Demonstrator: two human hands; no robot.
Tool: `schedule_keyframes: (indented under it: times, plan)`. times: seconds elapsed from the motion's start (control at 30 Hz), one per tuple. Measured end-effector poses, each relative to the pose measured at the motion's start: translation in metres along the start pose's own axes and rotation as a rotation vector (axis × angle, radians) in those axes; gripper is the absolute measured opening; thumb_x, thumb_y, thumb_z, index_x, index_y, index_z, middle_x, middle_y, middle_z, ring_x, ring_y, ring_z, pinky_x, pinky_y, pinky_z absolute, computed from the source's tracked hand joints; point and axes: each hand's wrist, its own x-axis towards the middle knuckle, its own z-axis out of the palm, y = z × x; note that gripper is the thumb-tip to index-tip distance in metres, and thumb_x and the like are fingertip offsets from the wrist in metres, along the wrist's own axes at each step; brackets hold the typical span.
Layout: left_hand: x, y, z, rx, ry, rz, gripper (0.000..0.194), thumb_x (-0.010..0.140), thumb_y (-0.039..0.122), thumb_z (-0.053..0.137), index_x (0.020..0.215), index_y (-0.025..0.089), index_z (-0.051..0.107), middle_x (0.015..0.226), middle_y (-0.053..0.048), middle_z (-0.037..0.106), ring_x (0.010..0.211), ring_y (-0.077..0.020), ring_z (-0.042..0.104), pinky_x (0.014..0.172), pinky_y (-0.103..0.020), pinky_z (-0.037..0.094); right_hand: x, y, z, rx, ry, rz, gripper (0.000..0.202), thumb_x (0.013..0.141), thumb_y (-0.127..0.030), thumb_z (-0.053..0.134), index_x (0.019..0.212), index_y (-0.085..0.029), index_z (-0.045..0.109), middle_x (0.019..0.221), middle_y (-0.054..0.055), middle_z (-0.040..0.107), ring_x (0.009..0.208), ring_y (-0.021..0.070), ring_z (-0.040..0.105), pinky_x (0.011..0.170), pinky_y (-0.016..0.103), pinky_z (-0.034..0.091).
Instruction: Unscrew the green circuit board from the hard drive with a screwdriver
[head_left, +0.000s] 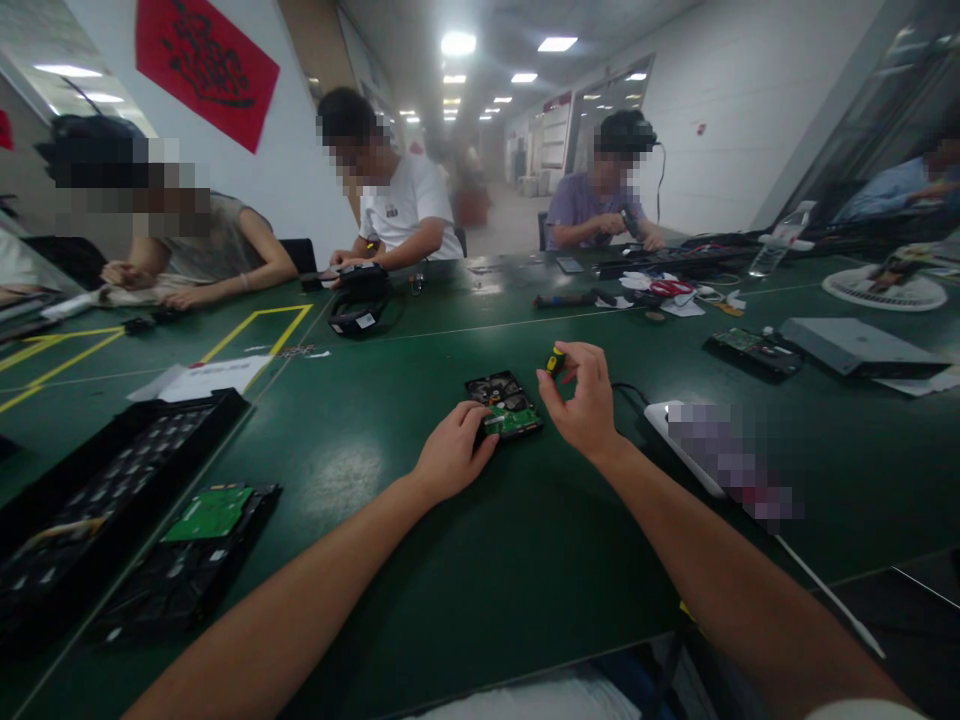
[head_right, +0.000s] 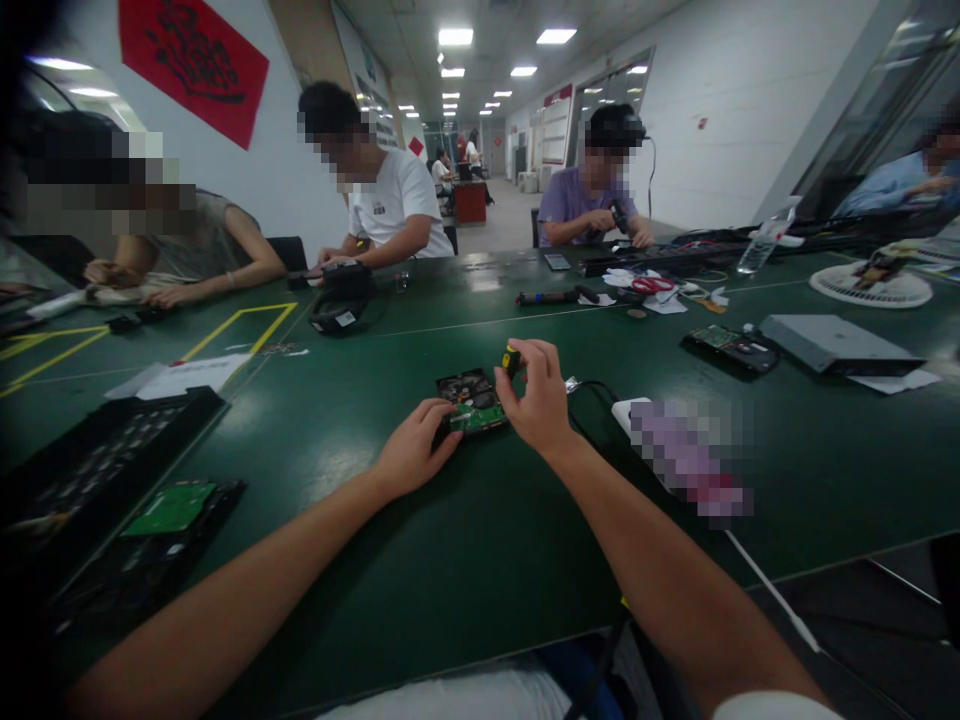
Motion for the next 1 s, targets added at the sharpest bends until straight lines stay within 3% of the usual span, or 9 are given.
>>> schedule_keyframes:
  times: [0.17, 0.37, 0.53, 0.77, 1.0]
  plan:
    - [0.0006, -0.0001, -0.0004, 0.004, -0.011, -0.01, 0.038, 0.102, 0.036, 0.057, 0.137, 0.021, 0.052, 0.137, -0.014, 0.057, 0.124, -0.0297, 0.062, 0.105, -0.049, 0.056, -0.0006, 0.0008, 0.0, 0.054, -0.025, -0.008, 0.047, 0.098, -0.021, 0.058, 0.143, -0.025, 0.049, 0.133, 0.014, 0.058, 0.104, 0.0249, 0.066, 0.083, 0.044, 0.064]
    - [0.0008, -0.001, 0.0006, -0.011, -0.004, 0.009, 0.036, 0.102, 0.034, 0.058, 0.136, 0.023, 0.054, 0.136, -0.013, 0.057, 0.122, -0.029, 0.063, 0.106, -0.049, 0.056, -0.0019, 0.0029, 0.0003, -0.011, 0.002, -0.014, 0.048, 0.095, -0.025, 0.067, 0.139, -0.027, 0.051, 0.126, 0.013, 0.059, 0.107, 0.0277, 0.064, 0.074, 0.043, 0.063]
    - [0.0003, -0.0013, 0.0015, -0.009, -0.012, -0.005, 0.036, 0.102, 0.036, 0.058, 0.136, 0.023, 0.053, 0.137, -0.013, 0.056, 0.123, -0.0289, 0.063, 0.104, -0.048, 0.057, -0.0028, 0.0045, 0.0014, 0.041, -0.035, -0.024, 0.05, 0.097, -0.022, 0.06, 0.145, -0.027, 0.047, 0.132, 0.014, 0.057, 0.112, 0.0282, 0.063, 0.081, 0.046, 0.064]
    - [-0.0002, 0.001, 0.0002, -0.005, -0.008, -0.048, 0.044, 0.102, 0.037, 0.057, 0.142, 0.022, 0.047, 0.14, -0.015, 0.053, 0.121, -0.0294, 0.063, 0.105, -0.049, 0.056, -0.0016, 0.0003, 0.0, -0.003, -0.004, -0.011, 0.048, 0.095, -0.024, 0.065, 0.14, -0.025, 0.05, 0.126, 0.013, 0.059, 0.101, 0.0252, 0.065, 0.073, 0.042, 0.063]
    - [-0.0012, -0.0002, 0.0008, -0.032, 0.01, -0.031, 0.044, 0.101, 0.034, 0.055, 0.142, 0.021, 0.046, 0.139, -0.015, 0.053, 0.121, -0.0291, 0.062, 0.106, -0.049, 0.055, -0.0031, 0.0031, 0.0019, 0.05, -0.034, -0.008, 0.049, 0.096, -0.021, 0.058, 0.144, -0.025, 0.047, 0.133, 0.014, 0.057, 0.106, 0.0261, 0.065, 0.082, 0.045, 0.065]
